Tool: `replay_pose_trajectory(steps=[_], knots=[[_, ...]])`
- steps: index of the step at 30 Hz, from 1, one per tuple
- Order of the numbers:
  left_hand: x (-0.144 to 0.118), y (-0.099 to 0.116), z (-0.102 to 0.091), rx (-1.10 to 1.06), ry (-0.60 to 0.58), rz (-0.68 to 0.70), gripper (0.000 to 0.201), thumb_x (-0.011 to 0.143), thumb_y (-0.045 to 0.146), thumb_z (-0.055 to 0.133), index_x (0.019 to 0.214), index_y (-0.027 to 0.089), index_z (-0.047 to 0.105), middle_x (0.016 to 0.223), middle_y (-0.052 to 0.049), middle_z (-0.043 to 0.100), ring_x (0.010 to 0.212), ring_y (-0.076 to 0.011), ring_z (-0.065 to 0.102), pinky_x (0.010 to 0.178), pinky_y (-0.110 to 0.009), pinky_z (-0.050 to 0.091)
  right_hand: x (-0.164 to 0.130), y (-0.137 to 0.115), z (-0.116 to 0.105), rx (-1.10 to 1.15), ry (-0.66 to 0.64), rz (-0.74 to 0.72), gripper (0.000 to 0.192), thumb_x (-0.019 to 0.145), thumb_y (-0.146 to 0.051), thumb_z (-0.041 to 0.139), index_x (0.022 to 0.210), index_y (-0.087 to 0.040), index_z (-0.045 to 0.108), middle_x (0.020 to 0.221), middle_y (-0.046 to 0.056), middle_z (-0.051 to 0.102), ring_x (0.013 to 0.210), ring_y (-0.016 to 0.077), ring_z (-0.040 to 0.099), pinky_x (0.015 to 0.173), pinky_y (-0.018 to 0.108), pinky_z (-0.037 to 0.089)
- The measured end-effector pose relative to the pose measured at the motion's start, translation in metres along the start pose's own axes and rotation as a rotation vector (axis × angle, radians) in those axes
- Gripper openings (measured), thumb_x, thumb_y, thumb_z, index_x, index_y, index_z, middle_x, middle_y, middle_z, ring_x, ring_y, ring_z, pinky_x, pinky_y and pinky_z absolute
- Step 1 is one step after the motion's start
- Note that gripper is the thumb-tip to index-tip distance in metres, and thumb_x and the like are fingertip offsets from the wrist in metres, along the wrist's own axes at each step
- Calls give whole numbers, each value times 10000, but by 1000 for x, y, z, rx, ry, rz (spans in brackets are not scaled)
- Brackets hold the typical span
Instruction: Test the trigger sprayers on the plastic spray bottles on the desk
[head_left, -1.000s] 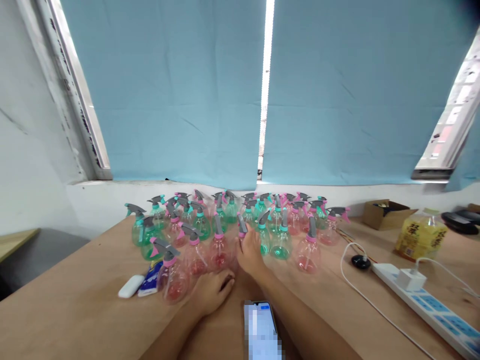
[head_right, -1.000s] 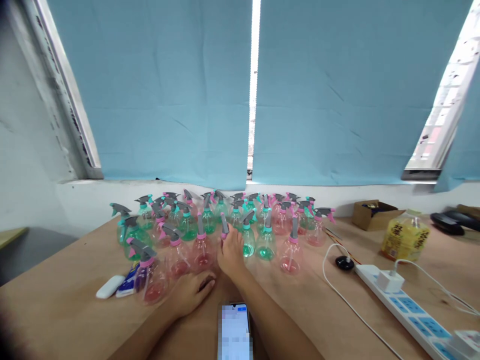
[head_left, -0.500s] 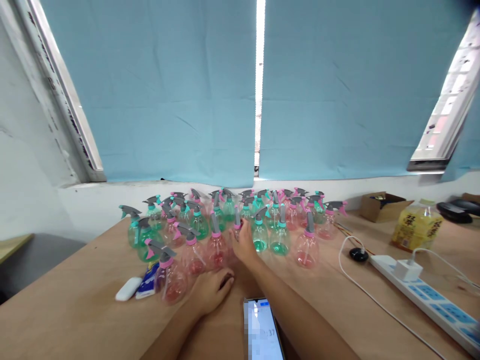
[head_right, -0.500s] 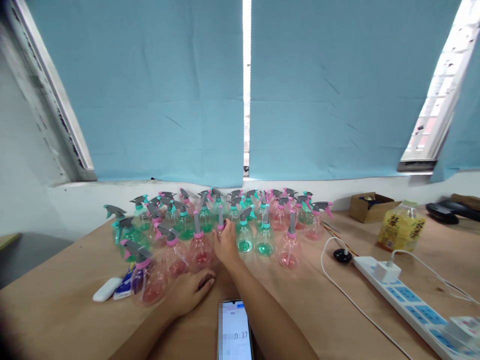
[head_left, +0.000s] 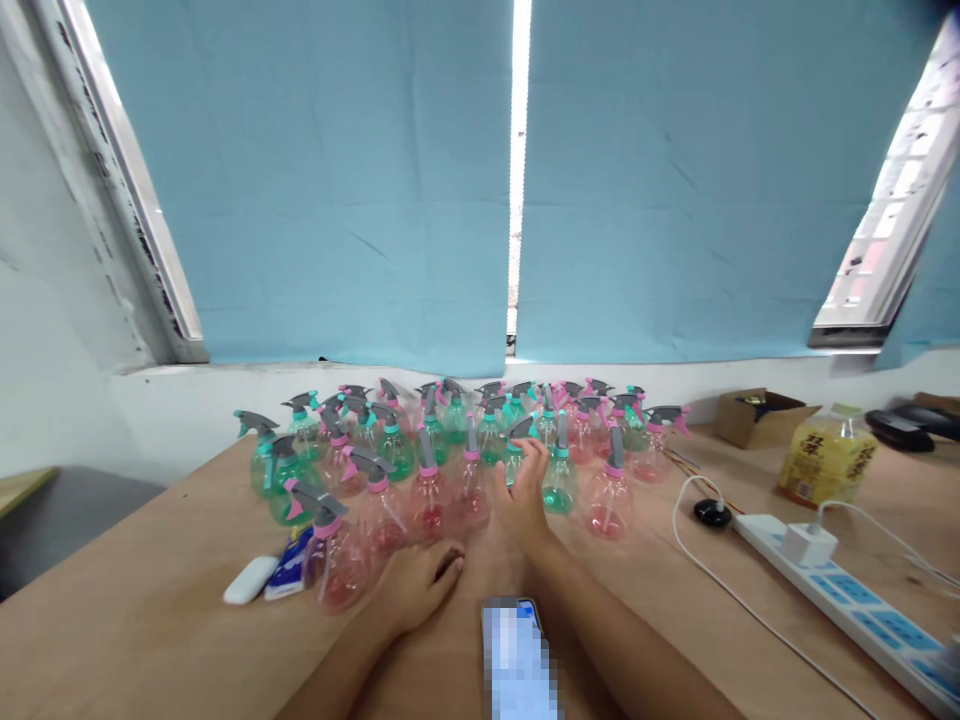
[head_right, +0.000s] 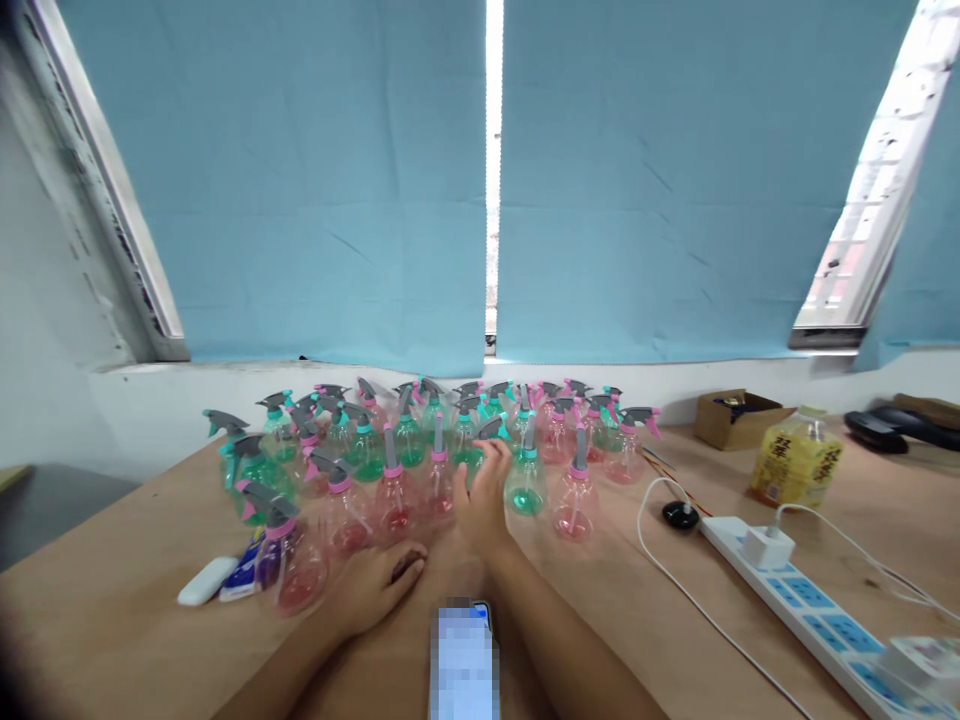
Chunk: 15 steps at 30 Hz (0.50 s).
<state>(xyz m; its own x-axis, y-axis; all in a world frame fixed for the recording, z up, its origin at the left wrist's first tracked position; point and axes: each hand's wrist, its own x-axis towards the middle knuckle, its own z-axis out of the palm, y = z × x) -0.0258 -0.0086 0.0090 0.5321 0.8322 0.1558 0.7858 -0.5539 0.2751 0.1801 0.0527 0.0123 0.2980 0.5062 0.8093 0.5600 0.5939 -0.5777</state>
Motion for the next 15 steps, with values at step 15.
replay_pose_trajectory(steps=[15], knots=[[-1, -2, 3, -7, 10, -1, 332, 1000, 428, 365, 1111, 289, 645, 1128, -3, 737, 1008, -233, 683, 817, -311, 469, 44, 45, 31, -26, -13, 301, 646, 787, -275, 560, 1398, -121, 415, 1262, 198, 554, 1163, 324, 523, 999, 477, 417]])
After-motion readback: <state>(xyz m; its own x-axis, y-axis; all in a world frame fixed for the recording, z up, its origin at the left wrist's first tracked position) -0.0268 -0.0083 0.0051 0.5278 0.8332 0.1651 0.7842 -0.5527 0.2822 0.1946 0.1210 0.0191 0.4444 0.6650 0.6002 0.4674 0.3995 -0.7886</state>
